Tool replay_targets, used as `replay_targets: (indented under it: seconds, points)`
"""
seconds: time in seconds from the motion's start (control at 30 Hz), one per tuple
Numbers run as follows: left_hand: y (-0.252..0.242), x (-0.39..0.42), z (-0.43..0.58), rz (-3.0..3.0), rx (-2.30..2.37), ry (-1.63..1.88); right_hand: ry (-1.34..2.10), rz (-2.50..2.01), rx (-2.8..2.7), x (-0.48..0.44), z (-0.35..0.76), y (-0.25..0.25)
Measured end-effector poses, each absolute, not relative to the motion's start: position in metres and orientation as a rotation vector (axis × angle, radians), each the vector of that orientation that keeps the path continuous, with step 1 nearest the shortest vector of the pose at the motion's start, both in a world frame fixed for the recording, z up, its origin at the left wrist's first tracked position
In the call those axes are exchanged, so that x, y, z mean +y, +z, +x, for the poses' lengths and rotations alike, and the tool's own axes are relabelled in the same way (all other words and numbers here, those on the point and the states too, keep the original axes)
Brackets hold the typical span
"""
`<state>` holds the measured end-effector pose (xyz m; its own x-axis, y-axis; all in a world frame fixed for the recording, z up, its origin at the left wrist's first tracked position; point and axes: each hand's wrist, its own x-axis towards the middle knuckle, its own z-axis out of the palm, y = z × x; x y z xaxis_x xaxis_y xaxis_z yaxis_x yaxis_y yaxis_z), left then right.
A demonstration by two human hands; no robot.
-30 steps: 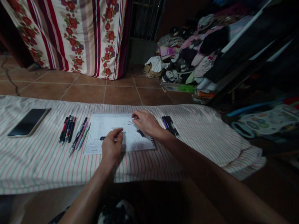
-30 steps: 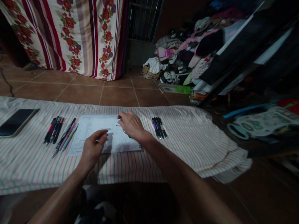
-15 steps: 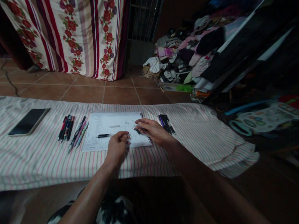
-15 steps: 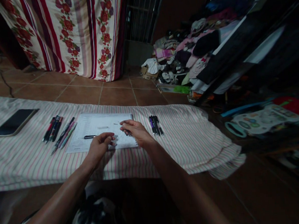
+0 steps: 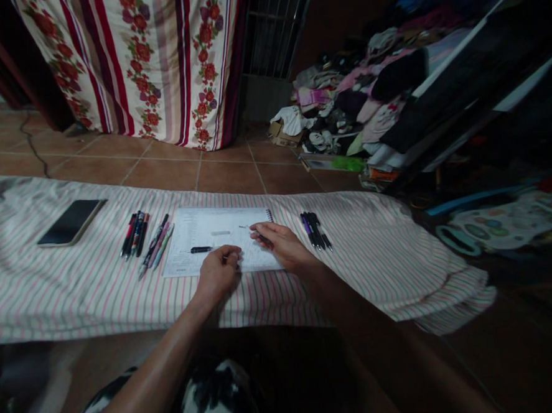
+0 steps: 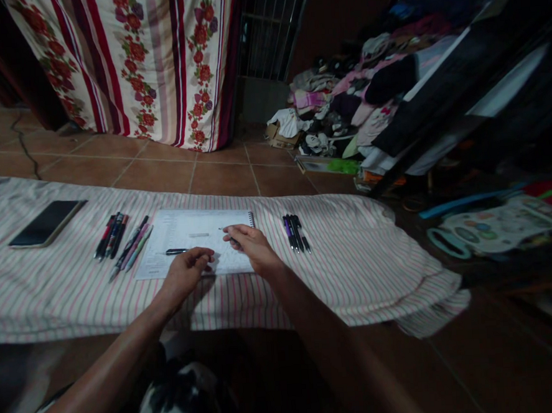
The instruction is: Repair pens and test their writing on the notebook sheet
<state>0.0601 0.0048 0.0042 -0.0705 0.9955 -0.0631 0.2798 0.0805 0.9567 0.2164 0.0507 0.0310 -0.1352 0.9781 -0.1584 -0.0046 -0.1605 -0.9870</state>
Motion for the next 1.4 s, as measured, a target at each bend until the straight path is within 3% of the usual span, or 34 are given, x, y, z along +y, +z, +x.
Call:
replay_targets:
  seconds: [0.8, 1.17, 1.4]
  points:
    - [0.004, 0.016, 0.01, 1.426, 1.797, 0.978, 0.877, -1.528, -1.613, 0.075, 0.245, 0.025]
    - [0.016, -0.004, 0.052, 1.721, 1.704, 0.754, 0.218, -1.839, -2.197, 0.062, 0.198, 0.021]
    - [0.021, 0.002, 0.049, 1.682, 1.738, 0.737, 0.178, -2.009, -2.284, 0.07, 0.186, 0.018]
